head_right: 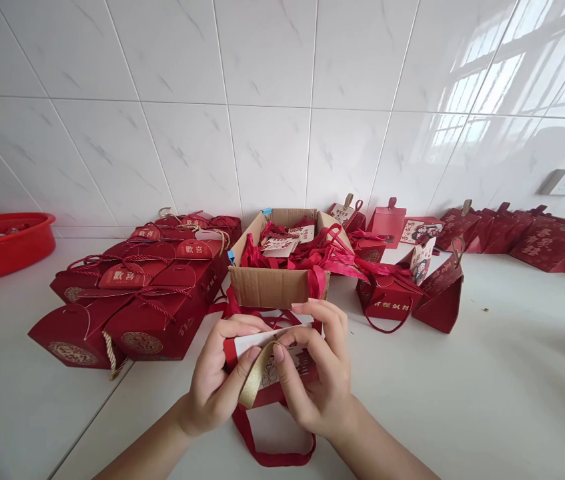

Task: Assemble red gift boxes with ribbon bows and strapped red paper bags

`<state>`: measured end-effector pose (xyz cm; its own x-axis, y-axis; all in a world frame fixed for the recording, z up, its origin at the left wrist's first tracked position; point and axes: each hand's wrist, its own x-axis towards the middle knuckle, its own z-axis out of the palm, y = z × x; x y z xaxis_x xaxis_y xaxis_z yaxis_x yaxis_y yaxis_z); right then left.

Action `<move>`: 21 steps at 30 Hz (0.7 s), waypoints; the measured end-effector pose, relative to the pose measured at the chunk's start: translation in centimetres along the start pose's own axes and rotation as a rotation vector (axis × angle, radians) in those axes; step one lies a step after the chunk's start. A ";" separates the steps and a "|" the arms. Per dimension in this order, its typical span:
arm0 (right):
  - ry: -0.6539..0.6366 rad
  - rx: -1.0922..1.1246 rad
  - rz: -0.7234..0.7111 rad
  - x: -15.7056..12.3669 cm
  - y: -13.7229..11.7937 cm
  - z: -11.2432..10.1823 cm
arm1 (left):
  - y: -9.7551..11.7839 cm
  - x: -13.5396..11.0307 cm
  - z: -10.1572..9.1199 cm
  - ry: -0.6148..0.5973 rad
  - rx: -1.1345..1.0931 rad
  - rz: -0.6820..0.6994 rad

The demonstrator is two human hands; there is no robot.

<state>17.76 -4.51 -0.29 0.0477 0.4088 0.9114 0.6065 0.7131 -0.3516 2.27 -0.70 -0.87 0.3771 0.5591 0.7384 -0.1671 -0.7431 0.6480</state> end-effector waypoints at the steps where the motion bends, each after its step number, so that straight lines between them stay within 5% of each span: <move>1: -0.004 0.002 0.002 0.0 0.0 0.0 | 0.0 0.0 0.0 0.001 0.003 0.002; 21: -0.004 0.065 0.055 0.0 0.6 0.4 | -0.1 0.2 0.2 0.075 0.113 -0.102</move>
<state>17.81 -3.91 -0.59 0.0764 0.4508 0.8894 0.5498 0.7250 -0.4147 2.57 -0.62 -0.81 0.3175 0.6566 0.6842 -0.0266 -0.7151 0.6986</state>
